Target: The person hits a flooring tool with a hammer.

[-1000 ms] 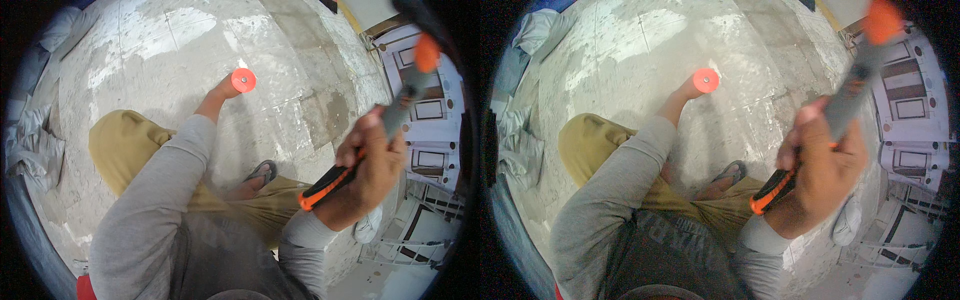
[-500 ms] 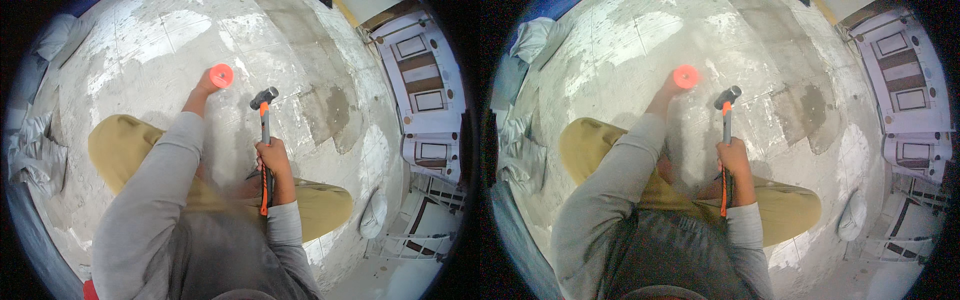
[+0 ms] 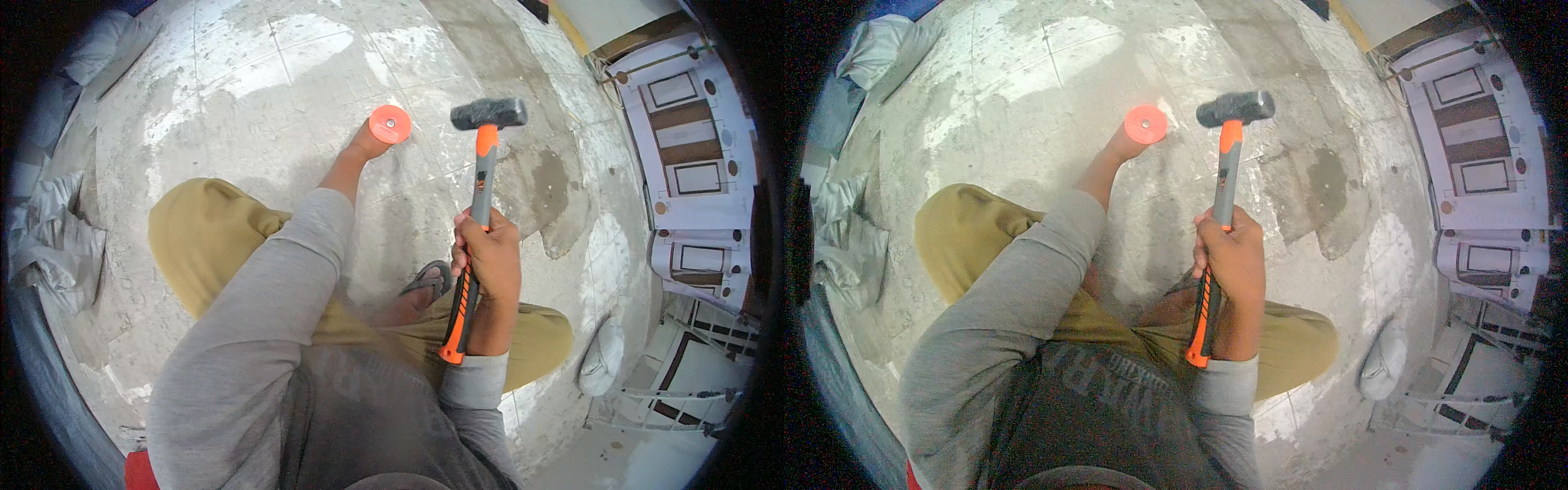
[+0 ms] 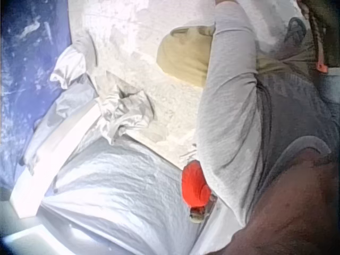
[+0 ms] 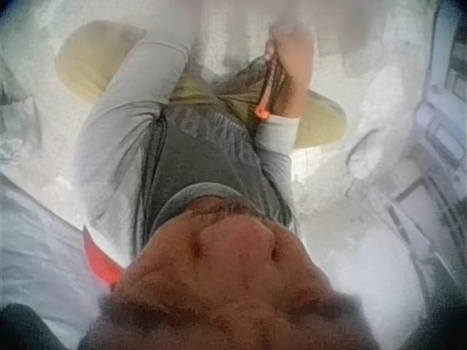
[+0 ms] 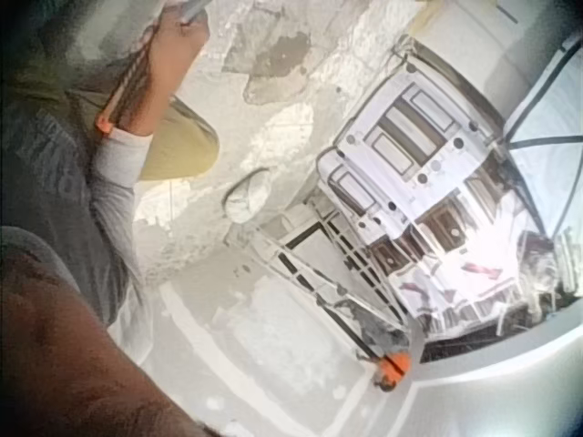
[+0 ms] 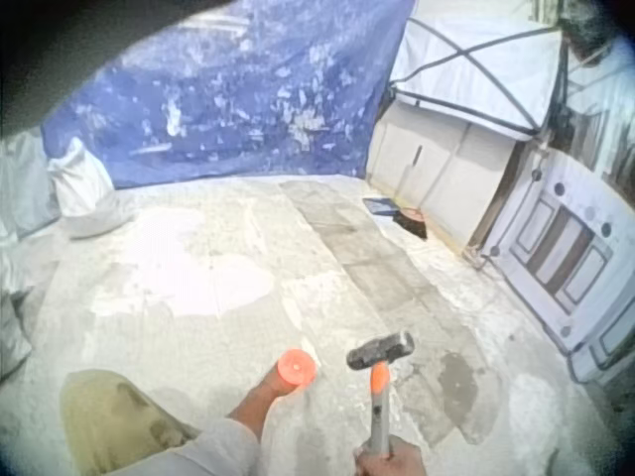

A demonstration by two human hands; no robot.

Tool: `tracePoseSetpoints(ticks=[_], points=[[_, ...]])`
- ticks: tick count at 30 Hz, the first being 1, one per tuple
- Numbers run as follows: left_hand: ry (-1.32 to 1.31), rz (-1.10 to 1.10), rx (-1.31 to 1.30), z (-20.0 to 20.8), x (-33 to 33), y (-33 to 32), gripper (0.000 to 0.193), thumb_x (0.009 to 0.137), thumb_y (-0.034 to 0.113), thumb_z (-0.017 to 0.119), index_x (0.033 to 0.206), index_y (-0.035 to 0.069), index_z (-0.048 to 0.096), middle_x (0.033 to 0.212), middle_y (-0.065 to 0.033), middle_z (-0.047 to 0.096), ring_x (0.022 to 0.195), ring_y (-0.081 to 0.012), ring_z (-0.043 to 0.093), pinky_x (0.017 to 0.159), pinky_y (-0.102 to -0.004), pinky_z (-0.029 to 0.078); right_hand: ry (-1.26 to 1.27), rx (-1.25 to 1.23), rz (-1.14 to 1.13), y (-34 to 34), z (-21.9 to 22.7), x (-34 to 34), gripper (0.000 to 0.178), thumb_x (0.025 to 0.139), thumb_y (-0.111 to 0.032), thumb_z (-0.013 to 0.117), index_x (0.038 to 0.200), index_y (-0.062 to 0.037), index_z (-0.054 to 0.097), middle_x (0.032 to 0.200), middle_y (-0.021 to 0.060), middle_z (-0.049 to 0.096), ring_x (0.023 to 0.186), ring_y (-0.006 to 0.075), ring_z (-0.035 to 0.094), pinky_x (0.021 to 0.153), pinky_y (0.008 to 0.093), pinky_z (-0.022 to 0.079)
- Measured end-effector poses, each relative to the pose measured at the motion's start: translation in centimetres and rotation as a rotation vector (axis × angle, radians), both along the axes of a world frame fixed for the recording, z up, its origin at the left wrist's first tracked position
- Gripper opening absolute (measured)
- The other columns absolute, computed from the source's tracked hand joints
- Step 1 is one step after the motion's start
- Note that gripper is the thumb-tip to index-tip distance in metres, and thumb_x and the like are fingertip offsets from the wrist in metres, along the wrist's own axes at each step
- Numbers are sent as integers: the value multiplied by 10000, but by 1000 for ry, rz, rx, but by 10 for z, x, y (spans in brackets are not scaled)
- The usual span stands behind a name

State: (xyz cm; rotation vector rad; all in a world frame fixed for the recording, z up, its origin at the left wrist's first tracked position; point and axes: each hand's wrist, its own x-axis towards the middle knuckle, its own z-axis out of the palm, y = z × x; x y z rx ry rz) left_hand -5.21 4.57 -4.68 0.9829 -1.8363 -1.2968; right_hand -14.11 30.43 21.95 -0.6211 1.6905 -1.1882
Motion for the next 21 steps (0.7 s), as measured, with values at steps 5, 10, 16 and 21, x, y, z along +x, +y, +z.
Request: tracePoseSetpoints(ticks=[5,10,16,21], points=[[-30,22,1,-3,6,-1,407,789,180,766,1149,77,607,1160,-64,618,1092,-204,577,940,-345,453,75,-168,-39,-3,67,11,129,865,-86,623,895,9,540,597,25,506,415,94,472,372,249,390],[20,20,-47,-14,8,-6,386,787,171,764,1132,80,616,1129,-61,623,1073,-201,583,924,-353,461,306,-542,-223,-16,141,29,109,869,-77,630,908,-7,555,584,20,504,389,77,426,358,223,343],[-35,19,-69,1,11,5,353,788,168,757,1100,76,620,1089,-66,638,1036,-199,592,907,-343,468,438,-680,-165,-49,87,24,79,906,-89,605,890,-19,571,618,39,543,428,88,483,402,227,396],[55,-232,-155,26,-7,10,331,778,166,757,1072,69,639,1047,-72,650,993,-213,603,892,-344,474,631,185,315,-19,-120,-5,208,860,-154,600,863,49,551,708,228,605,653,370,642,619,460,509]])
